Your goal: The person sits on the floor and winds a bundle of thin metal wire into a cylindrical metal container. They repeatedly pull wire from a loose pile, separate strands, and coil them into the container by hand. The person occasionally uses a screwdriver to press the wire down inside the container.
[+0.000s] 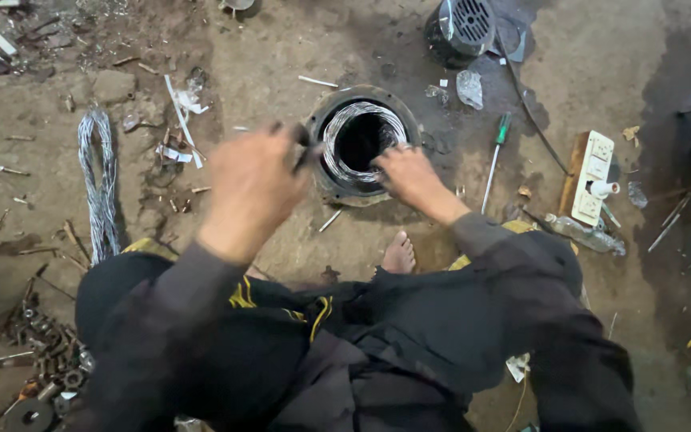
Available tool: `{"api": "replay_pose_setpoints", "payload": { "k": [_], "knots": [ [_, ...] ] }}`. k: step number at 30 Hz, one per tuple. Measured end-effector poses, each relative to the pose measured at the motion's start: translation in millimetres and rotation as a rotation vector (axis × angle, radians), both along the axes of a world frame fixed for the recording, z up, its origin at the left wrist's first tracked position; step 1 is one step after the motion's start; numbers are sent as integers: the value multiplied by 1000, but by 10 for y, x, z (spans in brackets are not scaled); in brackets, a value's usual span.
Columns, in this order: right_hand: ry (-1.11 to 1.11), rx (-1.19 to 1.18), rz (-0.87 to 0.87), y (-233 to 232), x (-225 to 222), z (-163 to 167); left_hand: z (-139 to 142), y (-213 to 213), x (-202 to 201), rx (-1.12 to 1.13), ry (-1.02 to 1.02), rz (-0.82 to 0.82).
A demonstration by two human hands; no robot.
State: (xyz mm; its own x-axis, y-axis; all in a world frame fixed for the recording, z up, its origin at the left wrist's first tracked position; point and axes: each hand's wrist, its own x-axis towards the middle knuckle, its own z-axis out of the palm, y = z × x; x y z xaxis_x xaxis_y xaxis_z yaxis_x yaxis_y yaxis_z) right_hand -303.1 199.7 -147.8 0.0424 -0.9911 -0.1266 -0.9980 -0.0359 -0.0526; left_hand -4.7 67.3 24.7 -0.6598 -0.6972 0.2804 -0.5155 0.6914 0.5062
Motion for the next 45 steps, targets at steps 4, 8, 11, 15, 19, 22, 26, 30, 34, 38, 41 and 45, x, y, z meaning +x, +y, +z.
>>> {"api": "replay_pose_setpoints", "payload": {
  "k": [4,8,11,15,19,22,26,30,34,38,41,45],
  "knots": [
    [139,167,16,-156,91,-361,-597,-105,-390,143,-142,36],
    [-117,167,-132,-239,70,-526,-985,-191,-426,244,-225,48],
    [-248,176,-137,-312,-29,-577,-1089,-285,-499,221,-179,101],
    [-343,126,-225,-492,-163,-560,-1152,-376,-597,197,-216,94],
    [-413,215,-178,-588,-149,-508,-1207,-430,-629,188,-249,85],
    [-278,364,-179,-543,-54,-521,-1223,-492,-651,179,-272,94],
    [-233,367,-170,-493,-14,-623,-1212,-543,-673,184,-260,93],
    [-375,373,-140,-484,-41,-708,-1204,-533,-684,183,-206,94],
    [-327,192,-47,-368,69,-679,-1229,-499,-700,190,-223,95],
    [-377,49,-149,-317,201,-567,-1287,-437,-733,190,-291,68],
    [-443,-80,-231,-408,195,-478,-1353,-346,-770,154,-258,42],
    [-431,-89,-256,-492,94,-379,-1437,-176,-806,164,-314,10]
  ]
}}
